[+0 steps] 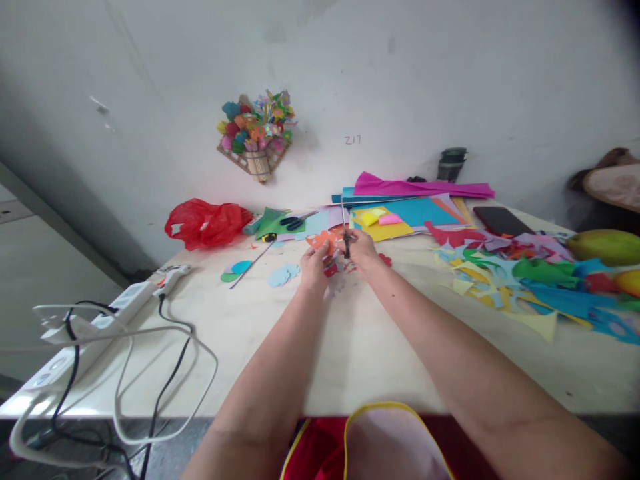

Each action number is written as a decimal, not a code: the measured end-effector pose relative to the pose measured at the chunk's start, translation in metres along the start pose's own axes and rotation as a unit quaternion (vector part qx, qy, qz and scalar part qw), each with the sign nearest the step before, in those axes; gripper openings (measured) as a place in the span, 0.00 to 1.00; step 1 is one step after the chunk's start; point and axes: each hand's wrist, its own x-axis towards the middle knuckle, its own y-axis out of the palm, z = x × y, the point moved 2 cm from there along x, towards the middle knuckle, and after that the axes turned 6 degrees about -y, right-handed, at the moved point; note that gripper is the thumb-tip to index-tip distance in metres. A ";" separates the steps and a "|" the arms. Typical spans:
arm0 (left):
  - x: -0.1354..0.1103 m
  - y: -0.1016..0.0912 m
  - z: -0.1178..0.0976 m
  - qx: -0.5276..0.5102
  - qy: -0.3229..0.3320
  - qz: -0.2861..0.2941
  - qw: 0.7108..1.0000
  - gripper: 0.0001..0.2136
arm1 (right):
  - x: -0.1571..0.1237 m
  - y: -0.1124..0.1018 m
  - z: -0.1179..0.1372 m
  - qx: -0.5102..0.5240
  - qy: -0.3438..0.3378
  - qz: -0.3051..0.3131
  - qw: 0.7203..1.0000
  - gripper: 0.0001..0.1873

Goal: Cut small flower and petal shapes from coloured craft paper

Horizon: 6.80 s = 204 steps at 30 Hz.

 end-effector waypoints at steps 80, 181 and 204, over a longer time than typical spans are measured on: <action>0.015 -0.022 -0.018 0.083 -0.069 0.101 0.989 0.16 | -0.003 -0.035 0.006 -0.106 0.059 0.351 0.928 0.12; 0.013 -0.019 -0.022 0.092 -0.055 0.044 0.993 0.10 | 0.000 -0.018 -0.006 -0.136 0.047 0.353 0.924 0.17; 0.020 -0.028 -0.021 0.113 -0.030 0.138 0.983 0.19 | 0.010 -0.036 0.002 -0.101 0.029 0.258 0.961 0.15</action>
